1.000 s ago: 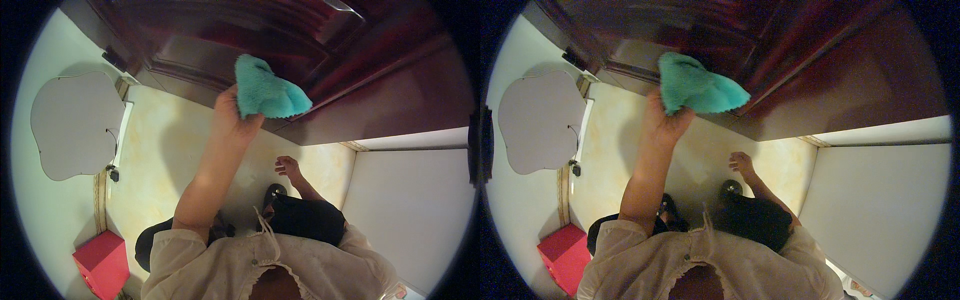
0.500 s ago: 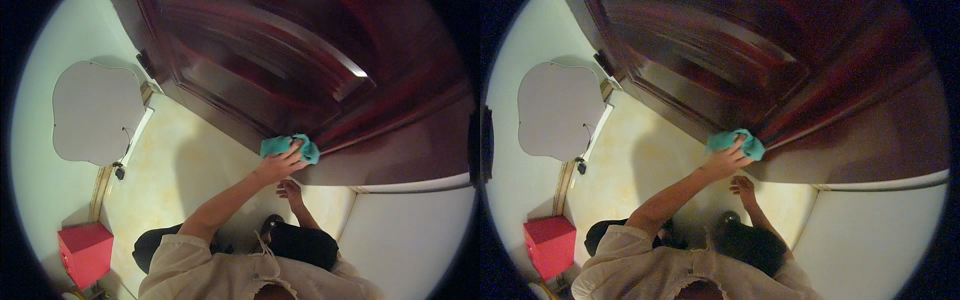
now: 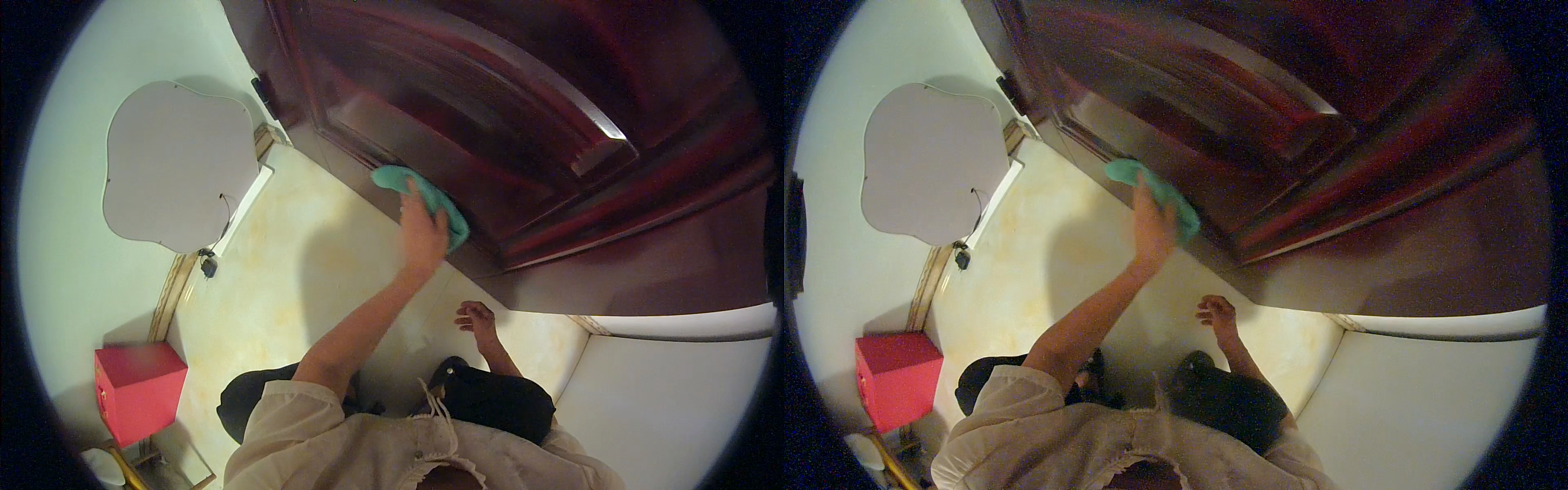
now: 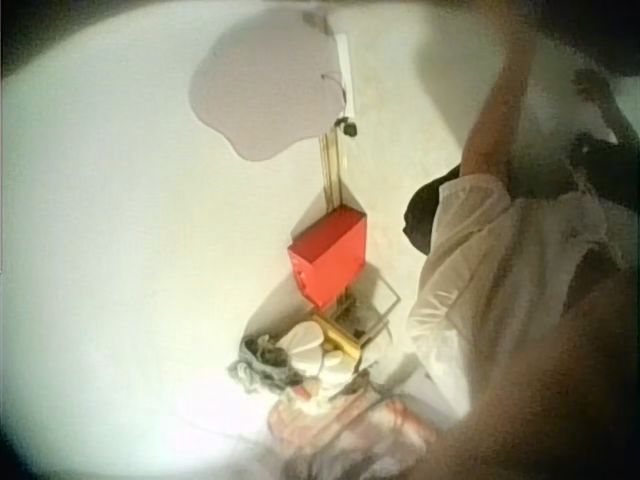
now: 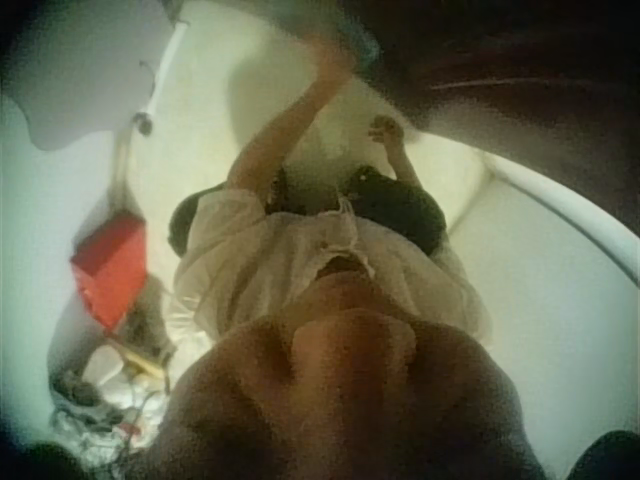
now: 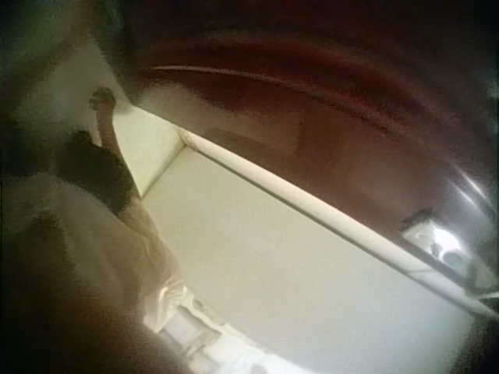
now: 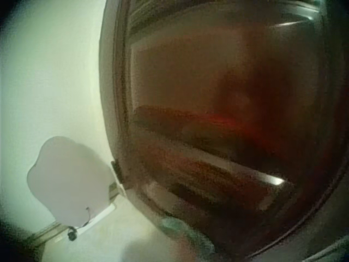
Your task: The person wipes a dark wooden door with a green cloth, starting from the upper section and moving down to the lower edges and frame. The person also cleans the adjacent wall and floor area near the door threshold.
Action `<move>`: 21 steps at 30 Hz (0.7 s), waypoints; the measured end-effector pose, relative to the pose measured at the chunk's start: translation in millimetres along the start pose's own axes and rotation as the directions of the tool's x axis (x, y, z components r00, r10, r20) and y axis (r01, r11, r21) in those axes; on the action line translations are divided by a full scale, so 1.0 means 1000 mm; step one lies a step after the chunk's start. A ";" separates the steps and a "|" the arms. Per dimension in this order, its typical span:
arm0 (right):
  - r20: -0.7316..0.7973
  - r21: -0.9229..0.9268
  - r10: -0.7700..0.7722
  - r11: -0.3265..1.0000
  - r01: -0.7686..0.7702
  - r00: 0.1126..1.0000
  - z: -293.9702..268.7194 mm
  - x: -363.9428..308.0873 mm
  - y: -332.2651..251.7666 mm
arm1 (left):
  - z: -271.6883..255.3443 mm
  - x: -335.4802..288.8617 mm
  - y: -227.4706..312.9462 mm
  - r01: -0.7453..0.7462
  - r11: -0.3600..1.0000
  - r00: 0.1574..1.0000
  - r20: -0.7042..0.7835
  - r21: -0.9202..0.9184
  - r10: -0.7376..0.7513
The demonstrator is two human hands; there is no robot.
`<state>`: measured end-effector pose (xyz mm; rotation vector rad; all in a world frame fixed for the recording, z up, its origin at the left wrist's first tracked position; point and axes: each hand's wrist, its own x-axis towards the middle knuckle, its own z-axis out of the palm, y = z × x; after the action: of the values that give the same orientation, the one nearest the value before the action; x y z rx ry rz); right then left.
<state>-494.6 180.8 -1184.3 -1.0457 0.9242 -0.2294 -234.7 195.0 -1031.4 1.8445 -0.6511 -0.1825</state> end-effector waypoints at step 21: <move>0.271 0.519 -0.397 0.828 0.214 0.877 0.035 -0.059 -0.160 | -0.023 -0.028 0.077 0.293 0.508 0.917 0.388 -0.810 0.090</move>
<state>-465.3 154.1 -1015.4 -0.7335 0.3149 -0.4904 -275.3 210.5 -958.5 0.8360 -0.5506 -0.8300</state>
